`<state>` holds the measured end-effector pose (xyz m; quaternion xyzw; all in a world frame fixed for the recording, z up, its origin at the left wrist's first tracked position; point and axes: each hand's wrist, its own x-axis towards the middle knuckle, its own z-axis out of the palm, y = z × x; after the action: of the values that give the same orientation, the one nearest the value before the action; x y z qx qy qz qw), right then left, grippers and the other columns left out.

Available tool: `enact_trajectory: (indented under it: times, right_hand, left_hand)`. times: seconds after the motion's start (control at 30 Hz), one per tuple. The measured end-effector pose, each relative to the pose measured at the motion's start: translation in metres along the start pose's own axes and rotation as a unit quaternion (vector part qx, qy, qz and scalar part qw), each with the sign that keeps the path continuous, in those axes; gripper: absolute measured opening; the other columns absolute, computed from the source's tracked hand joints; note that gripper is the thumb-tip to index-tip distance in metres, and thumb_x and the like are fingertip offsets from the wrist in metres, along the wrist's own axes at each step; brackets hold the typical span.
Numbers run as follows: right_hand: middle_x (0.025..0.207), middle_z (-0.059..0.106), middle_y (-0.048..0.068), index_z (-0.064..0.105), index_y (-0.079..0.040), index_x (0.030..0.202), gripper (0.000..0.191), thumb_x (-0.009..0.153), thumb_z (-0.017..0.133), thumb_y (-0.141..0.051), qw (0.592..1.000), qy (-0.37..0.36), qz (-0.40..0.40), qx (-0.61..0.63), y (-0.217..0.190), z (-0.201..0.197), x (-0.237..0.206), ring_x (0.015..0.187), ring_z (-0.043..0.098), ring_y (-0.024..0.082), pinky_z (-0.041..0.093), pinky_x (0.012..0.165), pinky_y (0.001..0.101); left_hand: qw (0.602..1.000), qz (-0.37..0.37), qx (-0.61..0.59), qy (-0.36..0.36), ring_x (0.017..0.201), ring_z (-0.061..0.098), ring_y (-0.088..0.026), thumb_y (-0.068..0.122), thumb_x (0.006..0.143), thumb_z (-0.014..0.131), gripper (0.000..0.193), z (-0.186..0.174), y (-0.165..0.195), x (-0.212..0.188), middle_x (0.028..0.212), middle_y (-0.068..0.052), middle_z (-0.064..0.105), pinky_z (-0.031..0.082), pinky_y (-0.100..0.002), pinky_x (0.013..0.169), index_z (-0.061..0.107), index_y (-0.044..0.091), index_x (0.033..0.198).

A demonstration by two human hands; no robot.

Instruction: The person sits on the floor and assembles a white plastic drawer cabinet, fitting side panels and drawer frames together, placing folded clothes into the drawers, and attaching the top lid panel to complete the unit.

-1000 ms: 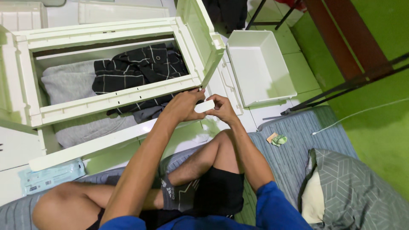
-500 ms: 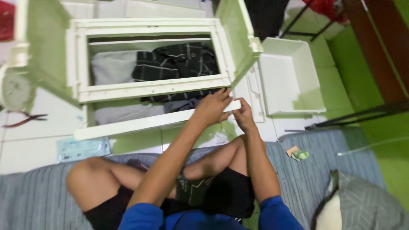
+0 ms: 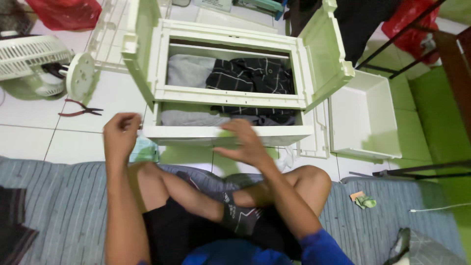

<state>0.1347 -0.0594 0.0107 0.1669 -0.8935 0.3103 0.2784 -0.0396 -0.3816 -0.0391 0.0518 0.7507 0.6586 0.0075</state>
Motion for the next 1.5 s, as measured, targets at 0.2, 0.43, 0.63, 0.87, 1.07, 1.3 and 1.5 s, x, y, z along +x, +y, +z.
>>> enact_trajectory:
  times: [0.2, 0.43, 0.63, 0.87, 1.07, 1.3, 1.5]
  right_hand:
    - [0.111, 0.071, 0.015, 0.068, -0.007, 0.116, 0.057, 0.078, 0.083, -0.047, 0.979, -0.177, 0.012, -0.101, -0.058, 0.107, 0.103, 0.106, 0.066, 0.036, 0.053, 0.089, 0.048]
    - [0.101, 0.076, 0.014, 0.072, -0.013, 0.108, 0.042, 0.077, 0.08, -0.039, 0.97, -0.22, 0.104, -0.006, -0.072, 0.124, 0.115, 0.09, 0.07, 0.038, 0.054, 0.075, 0.0506]
    - [0.097, 0.076, 0.016, 0.074, -0.014, 0.109, 0.044, 0.078, 0.081, -0.044, 0.952, -0.249, 0.174, -0.033, -0.068, 0.122, 0.118, 0.093, 0.07, 0.037, 0.054, 0.08, 0.0486]
    - [0.106, 0.073, 0.017, 0.073, -0.004, 0.105, 0.054, 0.072, 0.085, -0.045, 0.974, -0.202, 0.1, -0.015, -0.045, 0.129, 0.121, 0.099, 0.07, 0.037, 0.055, 0.084, 0.0468]
    - [0.111, 0.072, 0.016, 0.068, -0.005, 0.111, 0.059, 0.07, 0.087, -0.043, 0.961, -0.218, 0.171, -0.016, -0.055, 0.123, 0.121, 0.104, 0.069, 0.036, 0.055, 0.088, 0.0461]
    - [0.139, 0.061, 0.018, 0.061, -0.005, 0.128, 0.069, 0.07, 0.085, -0.033, 0.991, -0.13, -0.006, -0.038, -0.056, 0.12, 0.117, 0.129, 0.06, 0.037, 0.055, 0.093, 0.0437]
    - [0.14, 0.061, 0.017, 0.064, -0.002, 0.128, 0.055, 0.083, 0.081, -0.029, 0.983, -0.167, -0.053, -0.047, -0.043, 0.126, 0.111, 0.129, 0.06, 0.034, 0.055, 0.101, 0.044]
  left_hand:
    - [0.958, -0.045, 0.165, -0.23, 0.061, 0.053, -0.012, 0.033, 0.091, 0.08, 0.035, 0.009, 0.002, 0.053, 0.072, -0.009, 0.068, 0.04, -0.03, 0.051, 0.076, -0.002, 0.088]
    - [0.948, -0.082, 0.067, -0.299, 0.059, 0.053, -0.008, 0.037, 0.092, 0.074, 0.035, 0.006, -0.006, 0.064, 0.068, 0.0, 0.065, 0.042, -0.027, 0.049, 0.07, 0.003, 0.082]
    - [0.943, -0.035, 0.093, -0.318, 0.06, 0.044, -0.009, 0.038, 0.092, 0.076, 0.037, 0.006, -0.011, 0.067, 0.064, 0.002, 0.056, 0.035, -0.028, 0.051, 0.07, 0.004, 0.079]
    - [0.905, -0.109, 0.146, -0.384, 0.063, 0.052, -0.007, 0.047, 0.089, 0.074, 0.043, -0.001, 0.013, 0.081, 0.065, 0.002, 0.056, 0.045, -0.027, 0.054, 0.066, 0.007, 0.074]
    - [0.927, -0.099, 0.112, -0.344, 0.064, 0.05, -0.011, 0.041, 0.089, 0.074, 0.037, 0.002, -0.009, 0.071, 0.066, 0.002, 0.058, 0.041, -0.03, 0.056, 0.072, 0.005, 0.077]
    - [0.971, 0.128, -0.144, -0.142, 0.087, 0.059, -0.009, 0.015, 0.084, 0.079, 0.039, 0.019, -0.051, -0.008, 0.096, -0.001, 0.063, 0.051, -0.025, 0.082, 0.059, 0.002, 0.116]
    - [0.967, 0.097, -0.211, -0.102, 0.1, 0.062, -0.012, 0.009, 0.092, 0.076, 0.031, 0.029, -0.066, -0.024, 0.105, -0.004, 0.067, 0.051, -0.028, 0.093, 0.061, -0.001, 0.118]
